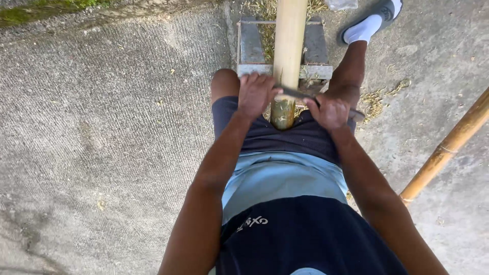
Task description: Scraping the outer layer of a bamboo pole using a hand-held knife.
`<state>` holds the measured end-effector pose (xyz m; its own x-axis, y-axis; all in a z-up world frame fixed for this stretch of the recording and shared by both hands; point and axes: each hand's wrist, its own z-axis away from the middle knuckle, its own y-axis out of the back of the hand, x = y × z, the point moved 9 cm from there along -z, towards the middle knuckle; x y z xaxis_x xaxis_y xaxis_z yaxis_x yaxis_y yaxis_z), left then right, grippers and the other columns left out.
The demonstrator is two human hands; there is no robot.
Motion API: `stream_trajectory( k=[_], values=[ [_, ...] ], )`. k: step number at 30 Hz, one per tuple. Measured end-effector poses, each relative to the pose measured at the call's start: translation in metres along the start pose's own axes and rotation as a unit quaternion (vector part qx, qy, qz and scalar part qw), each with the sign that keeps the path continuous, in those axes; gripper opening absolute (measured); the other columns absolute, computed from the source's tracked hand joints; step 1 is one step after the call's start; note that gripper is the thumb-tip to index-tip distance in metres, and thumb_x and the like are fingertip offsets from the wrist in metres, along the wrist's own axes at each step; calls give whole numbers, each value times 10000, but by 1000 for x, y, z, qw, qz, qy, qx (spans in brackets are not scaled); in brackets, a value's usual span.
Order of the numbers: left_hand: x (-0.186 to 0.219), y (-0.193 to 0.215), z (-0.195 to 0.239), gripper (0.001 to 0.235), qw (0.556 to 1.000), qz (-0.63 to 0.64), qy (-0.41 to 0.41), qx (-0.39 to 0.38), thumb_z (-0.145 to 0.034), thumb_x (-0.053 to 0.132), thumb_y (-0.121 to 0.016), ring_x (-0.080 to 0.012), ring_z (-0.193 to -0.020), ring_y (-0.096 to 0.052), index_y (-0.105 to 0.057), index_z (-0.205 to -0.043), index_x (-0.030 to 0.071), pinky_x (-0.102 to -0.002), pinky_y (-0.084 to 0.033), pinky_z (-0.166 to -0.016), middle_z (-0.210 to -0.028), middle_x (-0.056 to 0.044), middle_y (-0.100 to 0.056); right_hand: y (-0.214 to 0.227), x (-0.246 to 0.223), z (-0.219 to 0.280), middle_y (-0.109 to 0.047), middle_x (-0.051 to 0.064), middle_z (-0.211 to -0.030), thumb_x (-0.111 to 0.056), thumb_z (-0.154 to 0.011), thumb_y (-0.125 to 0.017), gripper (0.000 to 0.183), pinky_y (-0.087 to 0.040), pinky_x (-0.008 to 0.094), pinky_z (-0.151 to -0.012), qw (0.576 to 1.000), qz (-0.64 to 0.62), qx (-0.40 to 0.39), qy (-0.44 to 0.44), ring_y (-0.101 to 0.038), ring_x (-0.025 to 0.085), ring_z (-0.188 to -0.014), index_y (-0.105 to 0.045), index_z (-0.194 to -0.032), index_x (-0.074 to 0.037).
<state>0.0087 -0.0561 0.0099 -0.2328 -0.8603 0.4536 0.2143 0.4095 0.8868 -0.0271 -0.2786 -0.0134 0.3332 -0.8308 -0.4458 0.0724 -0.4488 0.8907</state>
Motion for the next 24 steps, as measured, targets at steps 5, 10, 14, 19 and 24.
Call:
stream_trajectory(
  k=[5, 10, 14, 19, 24],
  values=[
    [11, 1, 16, 391, 999, 34, -9, 26, -936, 517, -642, -270, -1033, -578, -695, -1017, 138, -456, -352, -940, -1023, -56, -693, 29, -17, -2, -662, 115, -621, -586, -998, -648, 489, -544, 464, -563, 997, 26, -67, -34, -669, 306, -552, -724, -838, -129],
    [-1, -3, -13, 387, 998, 61, -15, -7, -937, 497, -641, -275, -1053, -572, -686, -1007, 119, -457, -355, -975, -1014, -59, -678, 13, -39, -40, -673, 145, -638, -510, -962, -636, 430, -547, 500, -583, 987, -34, -155, -20, -691, 343, -592, -734, -1017, -96],
    [-14, 11, -52, 455, 1000, 12, -14, 2, -965, 489, -630, -323, -1205, -504, -669, -1130, 66, -513, -283, -1135, -1173, -133, -625, 4, -42, -83, -694, 163, -727, -405, -1058, -596, 345, -561, 505, -655, 988, 11, -151, -17, -709, 358, -677, -684, -1048, -72],
    [-49, 6, -92, 621, 995, 44, 66, 55, -971, 501, -632, -419, -1408, -318, -571, -1348, 12, -559, -184, -1177, -1453, -239, -473, 14, -45, -124, -716, 187, -744, -358, -1043, -619, 301, -557, 532, -657, 989, 71, -123, -41, -720, 386, -690, -673, -1011, -63],
    [-48, 8, -94, 636, 991, 69, 108, -48, -956, 519, -626, -394, -1518, -209, -544, -1410, 82, -525, -179, -1241, -1551, -199, -418, 17, -51, -126, -717, 211, -751, -354, -1050, -625, 314, -557, 533, -671, 987, 68, -133, -52, -719, 402, -699, -661, -1005, -45]
  ],
)
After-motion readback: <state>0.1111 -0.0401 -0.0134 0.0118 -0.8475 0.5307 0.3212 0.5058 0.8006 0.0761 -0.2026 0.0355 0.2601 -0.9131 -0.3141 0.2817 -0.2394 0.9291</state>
